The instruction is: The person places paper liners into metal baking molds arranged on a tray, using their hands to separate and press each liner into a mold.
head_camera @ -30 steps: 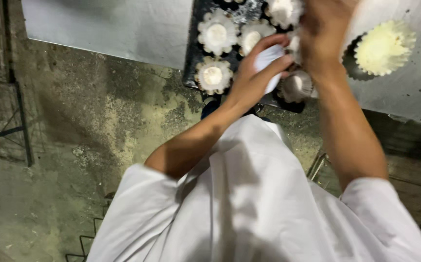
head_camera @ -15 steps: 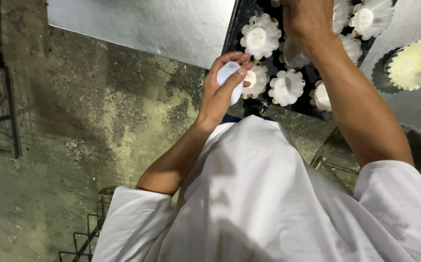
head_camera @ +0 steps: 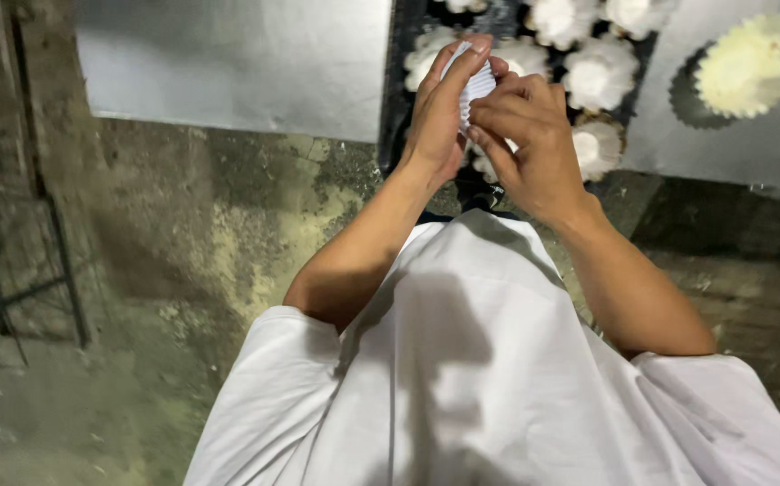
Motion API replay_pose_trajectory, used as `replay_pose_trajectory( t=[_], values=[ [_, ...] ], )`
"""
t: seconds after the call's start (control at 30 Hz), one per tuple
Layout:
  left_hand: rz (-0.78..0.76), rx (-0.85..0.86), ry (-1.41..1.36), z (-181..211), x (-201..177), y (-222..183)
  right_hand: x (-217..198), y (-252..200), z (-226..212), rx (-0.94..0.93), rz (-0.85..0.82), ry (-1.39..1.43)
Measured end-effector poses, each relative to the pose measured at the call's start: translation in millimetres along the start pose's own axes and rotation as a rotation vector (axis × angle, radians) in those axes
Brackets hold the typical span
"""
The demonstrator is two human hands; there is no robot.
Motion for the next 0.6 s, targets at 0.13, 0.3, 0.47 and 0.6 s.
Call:
replay_pose_trajectory(
  t=[0.13,0.3,0.47,0.6],
  values=[
    [0.042,-0.055,0.073,-33,22,10,-25,-25,18,0.057,0.113,-0.005],
    [0.018,-0.058,0.112,-76,54,20,-54,-57,47,0.212,0.231,-0.011],
    [0.054,-0.034,0.166,-112,75,33,-88,-83,61,0.138,0.341,0.023],
    [0.039,-0.074,0.205,-147,89,38,-107,-106,89,0.156,0.392,-0.034]
  ],
)
Point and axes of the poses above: each hand's wrist, its own y-axis towards the middle knuckle, its own x-axis out of the palm, z = x × y, the point moved 8 cm from there along y, towards the middle knuckle, and after that the axes turned 5 degrees about -y, right-handed, at the moved point
